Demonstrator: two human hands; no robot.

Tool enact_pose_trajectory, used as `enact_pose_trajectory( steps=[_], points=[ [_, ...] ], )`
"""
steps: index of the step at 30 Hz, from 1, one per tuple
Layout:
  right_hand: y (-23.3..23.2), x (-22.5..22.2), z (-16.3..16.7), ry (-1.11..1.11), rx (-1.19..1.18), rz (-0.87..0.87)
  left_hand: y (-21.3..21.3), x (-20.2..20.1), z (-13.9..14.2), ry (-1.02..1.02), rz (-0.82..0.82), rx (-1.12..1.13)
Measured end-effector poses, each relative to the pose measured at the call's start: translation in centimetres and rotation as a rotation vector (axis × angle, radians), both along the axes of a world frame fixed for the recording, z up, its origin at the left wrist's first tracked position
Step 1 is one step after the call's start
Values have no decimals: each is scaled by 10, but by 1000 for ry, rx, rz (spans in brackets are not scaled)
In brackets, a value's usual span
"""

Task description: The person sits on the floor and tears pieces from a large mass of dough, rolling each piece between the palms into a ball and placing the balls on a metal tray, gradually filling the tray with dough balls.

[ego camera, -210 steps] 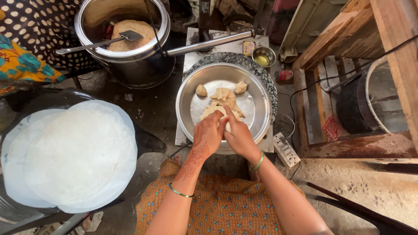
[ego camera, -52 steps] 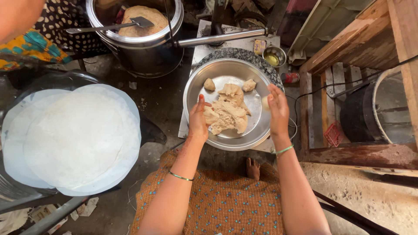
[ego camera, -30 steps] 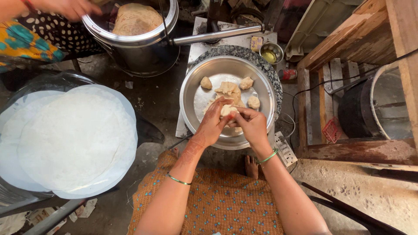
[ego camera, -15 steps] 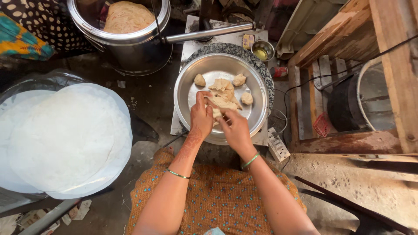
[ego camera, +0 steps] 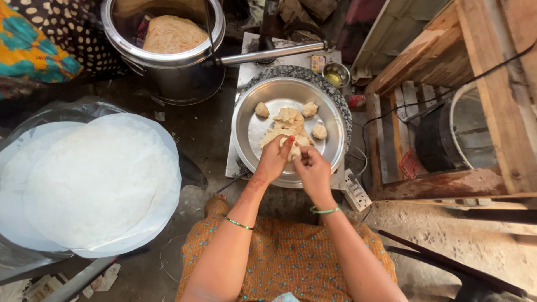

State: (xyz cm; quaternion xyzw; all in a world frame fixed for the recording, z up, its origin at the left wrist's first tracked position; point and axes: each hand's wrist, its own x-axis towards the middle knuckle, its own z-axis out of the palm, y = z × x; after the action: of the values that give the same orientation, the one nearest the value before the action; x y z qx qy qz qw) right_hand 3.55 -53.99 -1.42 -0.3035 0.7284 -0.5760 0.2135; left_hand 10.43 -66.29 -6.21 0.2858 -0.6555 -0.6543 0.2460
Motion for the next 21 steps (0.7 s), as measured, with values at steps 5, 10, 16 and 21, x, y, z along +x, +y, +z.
enact_pose_trajectory(
  steps=[5, 10, 16, 21],
  points=[
    [0, 9, 0, 107, 52, 65, 1, 6, 16, 11, 161, -352],
    [-4, -21, 0, -71, 10, 246, -10, 8, 34, -136, 72, -134],
    [-4, -41, -10, 50, -64, 178, -10, 13, 44, 10, -205, -379],
    [-2, -32, -4, 180, 4, 122, -3, 4, 32, -237, -193, -304]
  ],
)
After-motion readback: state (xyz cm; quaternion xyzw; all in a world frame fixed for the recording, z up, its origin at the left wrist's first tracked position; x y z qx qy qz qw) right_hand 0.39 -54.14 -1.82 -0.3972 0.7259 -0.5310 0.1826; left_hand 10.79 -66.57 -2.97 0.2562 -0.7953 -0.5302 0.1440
